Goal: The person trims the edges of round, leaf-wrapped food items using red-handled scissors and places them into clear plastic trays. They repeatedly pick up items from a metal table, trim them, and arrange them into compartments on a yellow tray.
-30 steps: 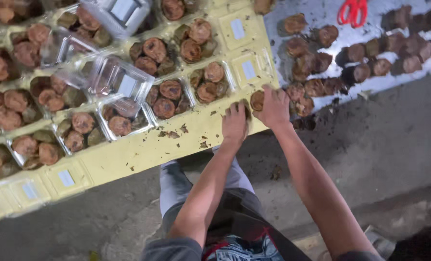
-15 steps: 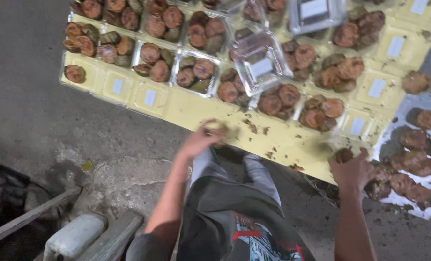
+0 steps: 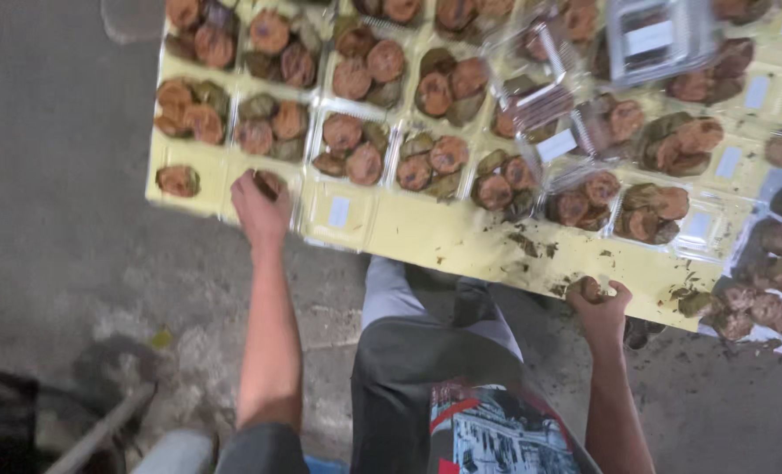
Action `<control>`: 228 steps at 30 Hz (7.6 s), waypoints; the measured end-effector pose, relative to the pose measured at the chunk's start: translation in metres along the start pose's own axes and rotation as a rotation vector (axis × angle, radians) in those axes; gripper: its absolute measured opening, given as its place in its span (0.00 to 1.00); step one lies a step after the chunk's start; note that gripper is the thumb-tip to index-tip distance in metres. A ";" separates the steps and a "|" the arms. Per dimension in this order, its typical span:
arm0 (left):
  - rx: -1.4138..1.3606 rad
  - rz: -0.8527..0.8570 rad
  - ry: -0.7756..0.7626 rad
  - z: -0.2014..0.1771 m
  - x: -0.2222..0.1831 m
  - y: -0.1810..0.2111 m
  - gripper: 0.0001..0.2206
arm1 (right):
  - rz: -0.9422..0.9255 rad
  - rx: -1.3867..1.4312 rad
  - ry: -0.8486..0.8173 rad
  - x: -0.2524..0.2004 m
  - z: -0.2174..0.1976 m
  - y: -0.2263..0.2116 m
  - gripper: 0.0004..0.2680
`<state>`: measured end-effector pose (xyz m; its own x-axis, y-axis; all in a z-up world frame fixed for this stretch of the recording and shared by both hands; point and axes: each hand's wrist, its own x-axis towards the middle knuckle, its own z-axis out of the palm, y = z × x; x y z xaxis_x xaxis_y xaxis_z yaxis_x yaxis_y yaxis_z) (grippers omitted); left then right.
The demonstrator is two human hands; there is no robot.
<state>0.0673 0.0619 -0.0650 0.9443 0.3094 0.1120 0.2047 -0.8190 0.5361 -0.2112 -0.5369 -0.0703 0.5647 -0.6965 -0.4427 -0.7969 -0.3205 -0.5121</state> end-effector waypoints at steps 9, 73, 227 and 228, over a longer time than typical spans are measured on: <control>-0.608 0.155 -0.188 0.076 -0.039 0.219 0.10 | 0.111 0.355 0.030 -0.027 -0.005 0.006 0.30; -0.952 0.405 -0.525 -0.078 -0.181 0.340 0.14 | -0.764 0.763 -0.774 -0.101 -0.076 -0.271 0.34; -0.302 -0.254 -0.135 -0.033 -0.184 0.055 0.29 | -0.948 -0.359 -0.487 -0.173 0.259 -0.360 0.21; -0.352 -0.217 -0.129 -0.029 -0.185 0.052 0.29 | -0.952 -0.355 -0.474 -0.175 0.263 -0.360 0.23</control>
<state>-0.1045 -0.0238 -0.0335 0.9182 0.3748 -0.1284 0.3228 -0.5199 0.7908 0.0338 -0.1311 -0.0018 0.9412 0.2205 -0.2562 0.0302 -0.8098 -0.5860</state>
